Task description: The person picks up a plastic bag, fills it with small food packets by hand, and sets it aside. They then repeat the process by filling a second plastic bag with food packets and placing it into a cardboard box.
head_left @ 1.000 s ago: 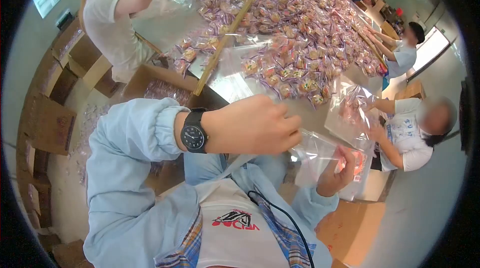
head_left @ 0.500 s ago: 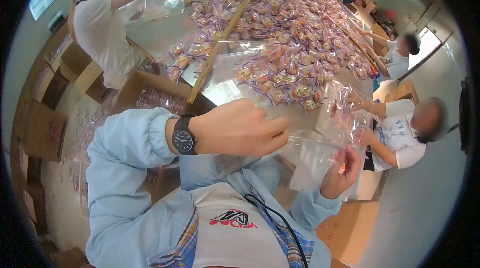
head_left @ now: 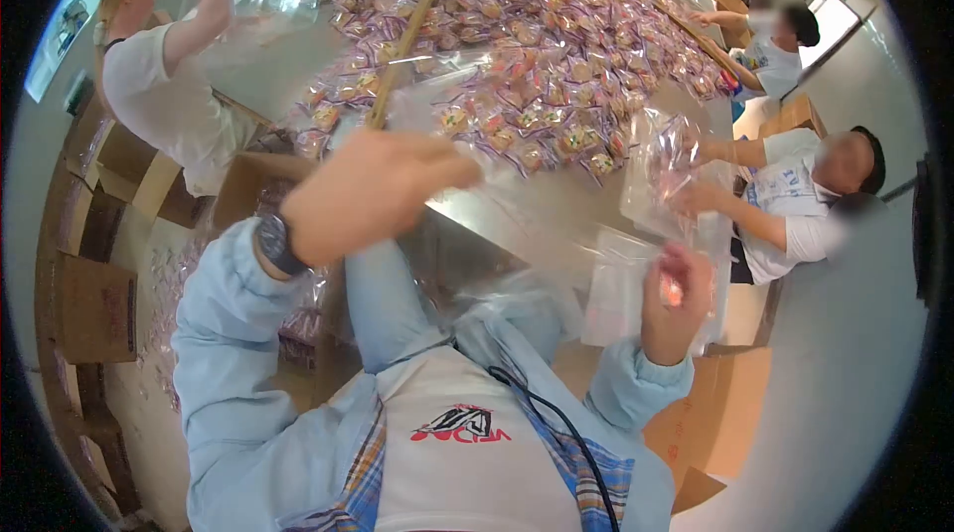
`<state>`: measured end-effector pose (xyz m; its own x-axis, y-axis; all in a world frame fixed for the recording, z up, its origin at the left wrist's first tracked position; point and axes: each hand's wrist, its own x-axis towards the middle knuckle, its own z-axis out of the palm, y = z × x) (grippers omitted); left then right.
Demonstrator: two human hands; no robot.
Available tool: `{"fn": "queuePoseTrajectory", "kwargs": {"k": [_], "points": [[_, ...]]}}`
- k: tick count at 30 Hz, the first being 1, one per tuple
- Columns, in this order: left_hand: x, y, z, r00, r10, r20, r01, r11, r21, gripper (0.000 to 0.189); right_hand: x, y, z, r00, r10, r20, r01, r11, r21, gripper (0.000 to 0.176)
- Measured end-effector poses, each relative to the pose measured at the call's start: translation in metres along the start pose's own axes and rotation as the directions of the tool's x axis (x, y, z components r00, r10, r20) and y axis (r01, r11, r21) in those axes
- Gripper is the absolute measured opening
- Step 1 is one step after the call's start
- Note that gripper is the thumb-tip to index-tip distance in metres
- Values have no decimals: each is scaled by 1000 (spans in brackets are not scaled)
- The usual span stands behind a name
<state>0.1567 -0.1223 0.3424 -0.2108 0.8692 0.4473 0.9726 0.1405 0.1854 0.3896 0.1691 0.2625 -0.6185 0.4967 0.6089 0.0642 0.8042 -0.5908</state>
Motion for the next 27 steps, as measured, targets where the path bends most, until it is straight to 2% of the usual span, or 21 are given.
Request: {"fn": "queuePoseTrajectory", "kwargs": {"k": [1,2,3,4,6,8,9,11,13,14,15,17,18,20,21,22,24,27], "points": [[-7,-7,-2,996,-85,15,85,996,19,21,-4,-2,-3,980,113,164,-138,980,144,30],[-14,-14,-5,986,-167,26,166,985,43,20,-5,-5,-3,977,77,199,-106,985,139,31],[-20,-20,-5,982,-180,-56,183,982,48,14,-5,-9,-2,973,41,227,-74,988,138,31],[-28,-24,-10,969,-244,-23,245,969,30,9,-5,-10,-1,968,6,250,-42,990,138,31],[-52,-31,-14,901,-421,106,434,879,-199,16,-5,-7,-3,963,-1,269,-16,998,59,25],[-79,-33,-2,888,-460,-8,436,846,-306,19,-1,-2,-2,953,-66,294,78,996,-31,20],[-89,-29,2,874,-482,-61,432,828,-359,21,2,0,1,955,-103,279,109,994,-9,18],[-102,-16,0,868,-494,49,464,771,-436,21,5,5,11,953,-165,253,163,986,29,15],[-106,-3,-2,853,-474,217,518,717,-466,17,3,10,25,976,-10,216,-74,923,377,15],[-108,1,3,856,-491,162,503,717,-483,15,2,12,32,975,67,214,-174,827,535,15],[-112,4,13,855,-507,107,488,716,-499,14,-1,10,37,970,120,210,-227,752,619,17],[-124,5,25,827,-562,-16,474,712,-518,8,-5,10,43,962,141,234,-252,792,556,19],[-132,5,31,758,-649,-65,501,644,-579,8,-6,10,45,958,150,244,-260,811,524,20],[-141,7,41,585,-798,-144,512,501,-697,9,-9,9,46,898,244,366,-419,730,540,32],[-141,8,49,564,-771,-297,473,596,-649,15,-10,9,46,858,284,428,-495,682,538,38],[-141,9,48,536,-804,-256,475,538,-696,16,-11,12,49,906,156,394,-357,782,511,49],[-140,12,44,476,-864,-162,477,409,-778,19,-9,19,57,930,-117,350,-50,900,433,72],[-134,11,51,540,-829,-142,547,475,-690,23,-15,1,81,905,-234,356,137,951,276,101]]}}
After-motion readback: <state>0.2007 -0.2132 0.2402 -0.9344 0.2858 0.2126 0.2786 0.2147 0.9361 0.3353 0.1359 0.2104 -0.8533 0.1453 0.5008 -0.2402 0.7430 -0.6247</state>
